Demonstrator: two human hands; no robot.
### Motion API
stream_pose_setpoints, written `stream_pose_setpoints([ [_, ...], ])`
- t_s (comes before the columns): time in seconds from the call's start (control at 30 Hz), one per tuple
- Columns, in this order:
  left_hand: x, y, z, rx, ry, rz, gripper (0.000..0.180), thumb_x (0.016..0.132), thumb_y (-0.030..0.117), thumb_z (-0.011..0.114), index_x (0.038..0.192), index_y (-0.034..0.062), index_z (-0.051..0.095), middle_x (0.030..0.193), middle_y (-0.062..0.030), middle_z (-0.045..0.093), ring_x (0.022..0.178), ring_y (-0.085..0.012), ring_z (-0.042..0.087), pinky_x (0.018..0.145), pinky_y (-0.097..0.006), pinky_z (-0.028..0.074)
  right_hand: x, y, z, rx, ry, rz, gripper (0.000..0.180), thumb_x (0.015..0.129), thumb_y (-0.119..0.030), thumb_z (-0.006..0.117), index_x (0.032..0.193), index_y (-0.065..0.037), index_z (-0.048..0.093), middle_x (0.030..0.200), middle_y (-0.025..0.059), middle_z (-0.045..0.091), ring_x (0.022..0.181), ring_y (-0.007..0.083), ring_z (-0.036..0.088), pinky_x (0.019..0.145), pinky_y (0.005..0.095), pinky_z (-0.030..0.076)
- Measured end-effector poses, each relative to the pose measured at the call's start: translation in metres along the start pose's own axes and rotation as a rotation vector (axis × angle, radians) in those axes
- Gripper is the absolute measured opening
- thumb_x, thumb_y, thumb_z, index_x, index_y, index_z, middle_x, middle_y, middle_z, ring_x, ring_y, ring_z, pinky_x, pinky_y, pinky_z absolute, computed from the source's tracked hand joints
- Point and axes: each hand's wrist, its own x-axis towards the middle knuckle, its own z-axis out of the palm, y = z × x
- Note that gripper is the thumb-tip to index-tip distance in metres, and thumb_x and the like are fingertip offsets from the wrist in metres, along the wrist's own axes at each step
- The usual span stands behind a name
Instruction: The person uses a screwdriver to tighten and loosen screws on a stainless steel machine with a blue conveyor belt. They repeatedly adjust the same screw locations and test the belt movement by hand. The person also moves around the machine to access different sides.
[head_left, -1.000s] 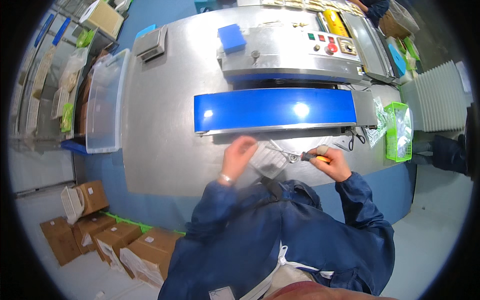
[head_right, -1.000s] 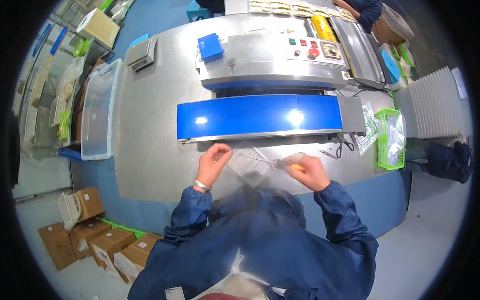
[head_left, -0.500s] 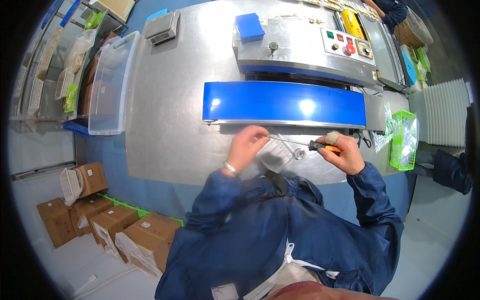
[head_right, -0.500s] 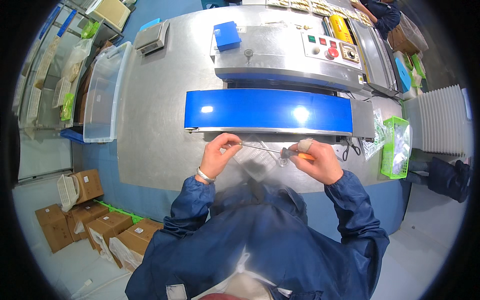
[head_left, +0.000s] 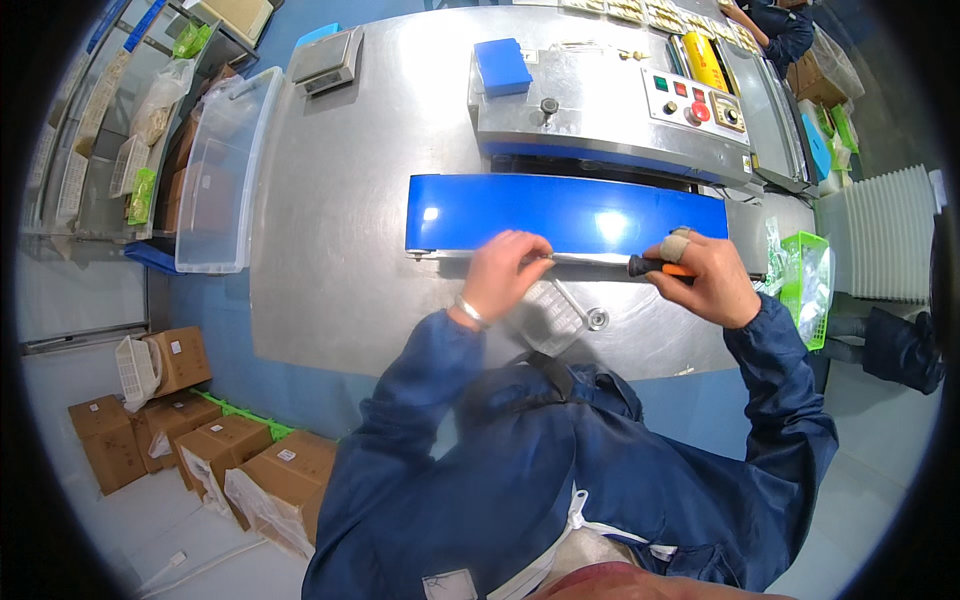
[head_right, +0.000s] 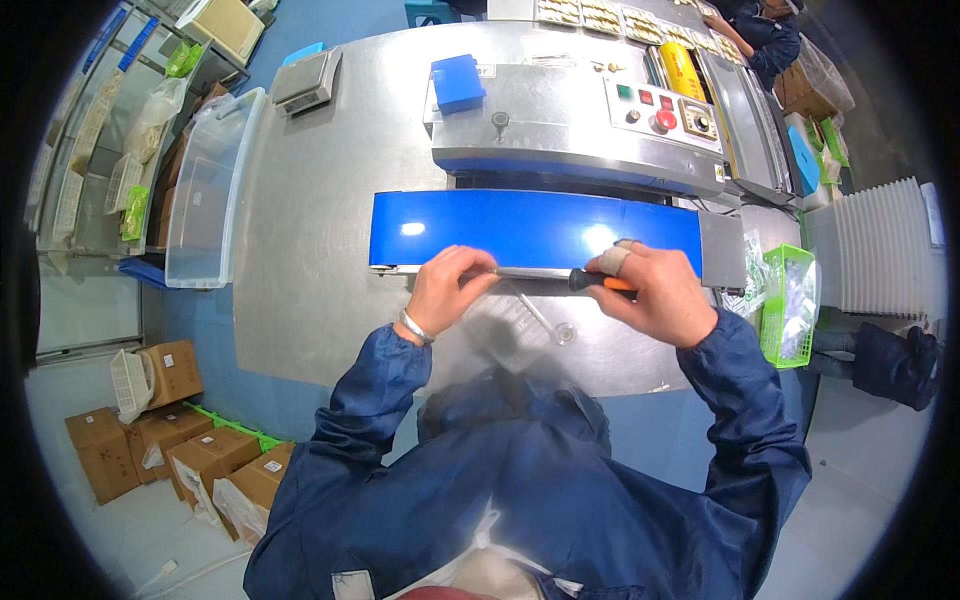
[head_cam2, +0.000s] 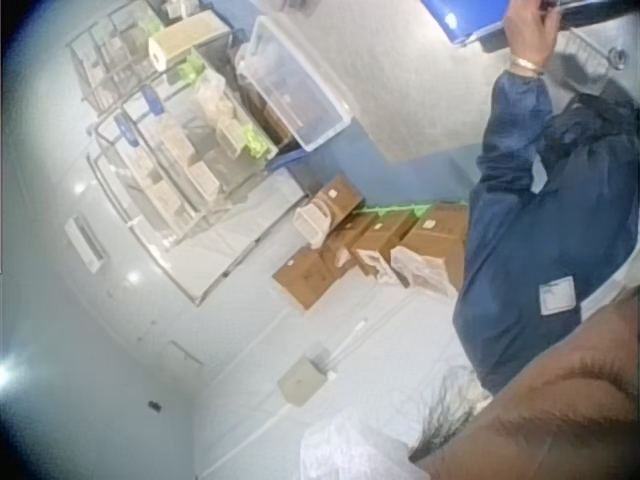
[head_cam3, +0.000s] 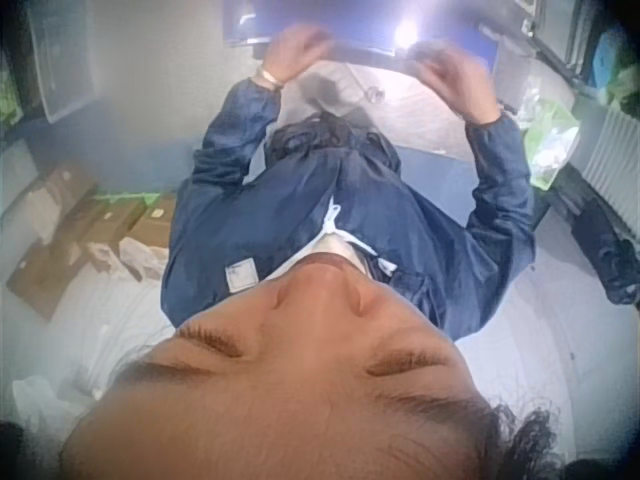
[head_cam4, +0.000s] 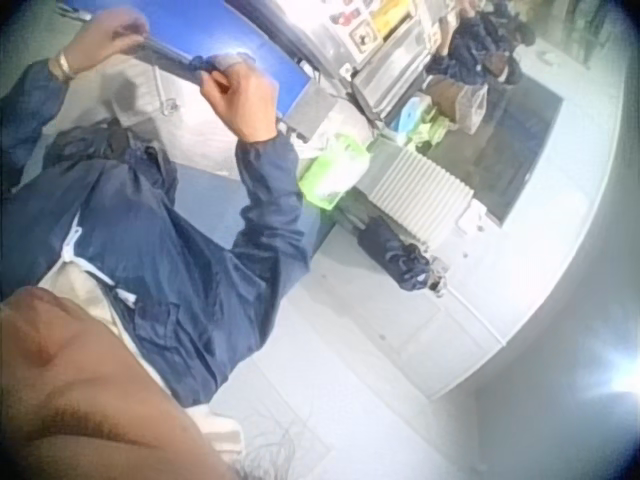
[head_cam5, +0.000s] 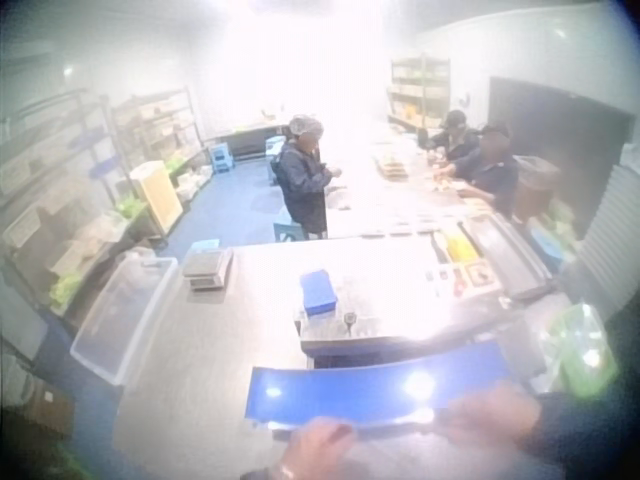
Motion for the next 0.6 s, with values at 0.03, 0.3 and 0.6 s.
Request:
stream_pose_setpoints([
  [0.03,0.007,-0.001,0.001,-0.007,0.001,0.011,0.012,0.084,0.012,0.075,0.093,0.0078,0.068,0.085,-0.0073,0.067,0.083,-0.0255,0.064,0.071,-0.035,0.051,0.006,-0.001,-0.007,-0.015,0.009,-0.018,0.022,0.081,-0.017,0.076,0.100,-0.006,0.071,0.081,0.0118,0.066,0.069,0.0312,0.066,0.063,0.0375,0.054],
  [0.3,0.081,-0.021,0.006,-0.108,0.044,-0.007,0.015,0.084,0.009,0.074,0.098,0.0053,0.069,0.092,-0.0082,0.070,0.083,-0.0245,0.068,0.074,-0.032,0.055,0.077,-0.005,-0.062,-0.294,-0.067,-0.073,0.018,0.081,-0.017,0.075,0.094,-0.005,0.071,0.081,0.0131,0.067,0.072,0.0335,0.067,0.065,0.0411,0.053],
  [0.6,0.137,-0.044,0.028,0.194,0.507,-0.005,0.014,0.075,0.015,0.082,0.088,0.0135,0.078,0.084,-0.0035,0.062,0.085,-0.0239,0.060,0.073,-0.036,0.051,0.157,0.003,-0.074,-0.563,-0.052,-0.219,0.018,0.082,-0.022,0.070,0.083,-0.004,0.069,0.080,0.0138,0.067,0.072,0.0330,0.068,0.067,0.0427,0.055],
])
